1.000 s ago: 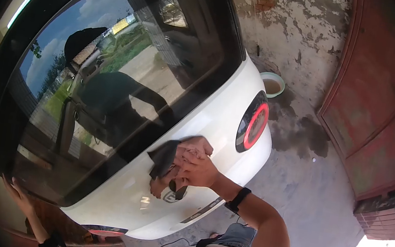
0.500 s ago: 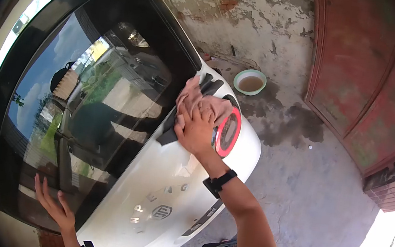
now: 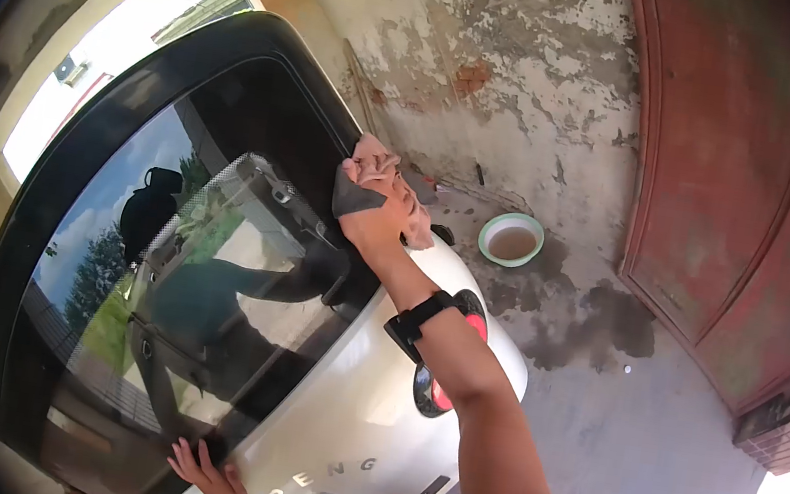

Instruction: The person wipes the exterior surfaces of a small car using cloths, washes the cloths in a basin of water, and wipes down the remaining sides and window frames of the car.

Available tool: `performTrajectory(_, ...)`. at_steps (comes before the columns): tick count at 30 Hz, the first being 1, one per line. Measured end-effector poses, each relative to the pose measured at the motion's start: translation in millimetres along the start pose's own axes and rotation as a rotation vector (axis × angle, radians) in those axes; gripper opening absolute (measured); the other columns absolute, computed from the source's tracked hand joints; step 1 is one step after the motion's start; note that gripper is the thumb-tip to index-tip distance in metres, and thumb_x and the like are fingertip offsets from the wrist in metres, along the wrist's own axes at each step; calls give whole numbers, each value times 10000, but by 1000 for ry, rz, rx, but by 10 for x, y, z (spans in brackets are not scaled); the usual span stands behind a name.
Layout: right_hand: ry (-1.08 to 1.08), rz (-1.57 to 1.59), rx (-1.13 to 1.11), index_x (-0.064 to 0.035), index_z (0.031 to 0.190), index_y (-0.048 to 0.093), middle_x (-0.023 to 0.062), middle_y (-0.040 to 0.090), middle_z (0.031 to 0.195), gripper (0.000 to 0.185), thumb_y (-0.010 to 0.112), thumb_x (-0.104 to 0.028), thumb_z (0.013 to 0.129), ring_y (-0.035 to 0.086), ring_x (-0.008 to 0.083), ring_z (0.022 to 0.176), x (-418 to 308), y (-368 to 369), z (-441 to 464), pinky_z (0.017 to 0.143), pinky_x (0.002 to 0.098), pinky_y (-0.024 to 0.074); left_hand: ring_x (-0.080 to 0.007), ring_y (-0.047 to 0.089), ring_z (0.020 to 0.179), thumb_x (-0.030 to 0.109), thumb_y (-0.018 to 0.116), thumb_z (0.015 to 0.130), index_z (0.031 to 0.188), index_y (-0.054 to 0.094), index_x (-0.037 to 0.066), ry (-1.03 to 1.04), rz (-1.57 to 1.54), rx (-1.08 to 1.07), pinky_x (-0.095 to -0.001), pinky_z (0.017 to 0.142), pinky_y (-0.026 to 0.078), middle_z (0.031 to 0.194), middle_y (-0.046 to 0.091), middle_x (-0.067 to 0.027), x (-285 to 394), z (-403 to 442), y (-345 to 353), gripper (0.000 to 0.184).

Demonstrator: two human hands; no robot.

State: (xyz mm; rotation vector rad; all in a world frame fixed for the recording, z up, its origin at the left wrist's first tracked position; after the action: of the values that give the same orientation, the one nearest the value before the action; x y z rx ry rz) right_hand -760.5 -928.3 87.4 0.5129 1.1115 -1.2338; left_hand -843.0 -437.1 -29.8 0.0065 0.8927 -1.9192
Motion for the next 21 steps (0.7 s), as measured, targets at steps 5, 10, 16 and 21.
performTrajectory(5,-576,126,318,-74,1282,559,270,472,1316,538,423,-474,948,430,477,1204,-1680,-103,667,1020,559,314,-497,269,1379,383,339,993,1287,513,-45,-11,52,-30,-697,1087,154,1453,333,-325,-21,-212,147,547)
performTrajectory(10,-571,195,325,-170,1285,541,235,577,1139,415,483,-364,924,573,428,1016,-1454,-176,931,864,514,452,-462,382,1308,396,346,1001,1281,536,-34,22,114,46,-648,1086,220,1380,438,-304,88,-36,14,547)
performTrajectory(16,17,95,9,-228,1273,543,216,597,1203,412,411,-439,945,575,456,1066,60,-62,254,939,505,442,-496,241,1393,390,332,993,1348,450,-28,3,63,-27,-693,1094,133,1485,291,-312,103,-66,59,560)
performTrajectory(21,-45,-64,-89,-97,1326,530,266,496,1355,511,347,-429,984,482,437,1234,843,74,-383,1054,492,348,-489,247,1390,388,336,984,1350,451,-21,-8,71,-38,-683,1102,129,1480,307,-305,133,-67,76,560)
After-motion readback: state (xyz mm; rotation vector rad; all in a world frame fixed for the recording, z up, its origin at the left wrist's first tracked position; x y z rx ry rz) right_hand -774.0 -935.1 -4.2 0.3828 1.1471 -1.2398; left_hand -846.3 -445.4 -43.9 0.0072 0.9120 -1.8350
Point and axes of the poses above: each hand's wrist, its own z-axis towards the middle knuckle, its own y-axis out of the palm, x = y × z, the point moved 1 cm from there along z, towards the middle knuckle
